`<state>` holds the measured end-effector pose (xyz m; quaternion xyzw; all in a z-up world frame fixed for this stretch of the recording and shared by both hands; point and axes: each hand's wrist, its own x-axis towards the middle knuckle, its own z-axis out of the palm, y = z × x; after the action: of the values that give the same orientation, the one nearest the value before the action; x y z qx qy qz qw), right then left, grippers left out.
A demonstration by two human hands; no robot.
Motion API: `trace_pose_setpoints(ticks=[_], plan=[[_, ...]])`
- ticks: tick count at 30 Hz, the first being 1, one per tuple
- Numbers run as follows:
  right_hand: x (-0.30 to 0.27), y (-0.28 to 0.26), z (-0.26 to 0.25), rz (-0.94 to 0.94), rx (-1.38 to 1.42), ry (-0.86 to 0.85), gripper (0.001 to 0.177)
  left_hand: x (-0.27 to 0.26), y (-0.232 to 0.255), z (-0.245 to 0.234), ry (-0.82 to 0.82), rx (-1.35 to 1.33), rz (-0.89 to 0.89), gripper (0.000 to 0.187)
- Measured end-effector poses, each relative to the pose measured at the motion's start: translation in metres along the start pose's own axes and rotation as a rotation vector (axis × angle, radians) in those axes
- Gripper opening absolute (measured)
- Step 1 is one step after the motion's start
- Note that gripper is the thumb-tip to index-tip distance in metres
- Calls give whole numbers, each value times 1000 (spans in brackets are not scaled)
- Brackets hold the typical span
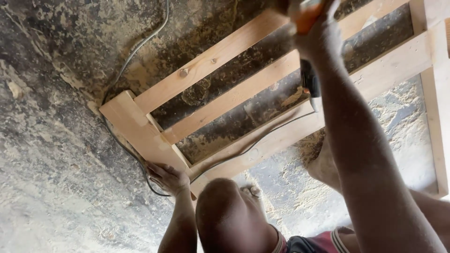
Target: Sanding a wooden furniture frame using an angle grinder with a sanding disc to smooth the surface.
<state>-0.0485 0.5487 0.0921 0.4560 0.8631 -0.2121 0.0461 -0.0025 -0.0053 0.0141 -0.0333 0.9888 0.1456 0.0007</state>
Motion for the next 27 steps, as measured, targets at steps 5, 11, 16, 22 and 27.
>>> trace_pose_setpoints(ticks=[5, 11, 16, 22, 27], plan=[[14, 19, -23, 29, 196, 97, 50, 7, 3, 2, -4, -49, 5, 67], [-26, 27, -94, 61, 945, -58, 55, 1, 0, 1, -13, -32, 2, 64], [-59, 60, -134, 0, 1200, -324, 57, -29, 14, -16, 84, -76, 97, 97], [-103, 91, -87, -95, 832, -144, 120, -119, -11, -17, -312, -164, 652, 51], [-118, 31, -74, -154, 647, -136, 115, -141, -67, 15, -256, -385, 937, 43]])
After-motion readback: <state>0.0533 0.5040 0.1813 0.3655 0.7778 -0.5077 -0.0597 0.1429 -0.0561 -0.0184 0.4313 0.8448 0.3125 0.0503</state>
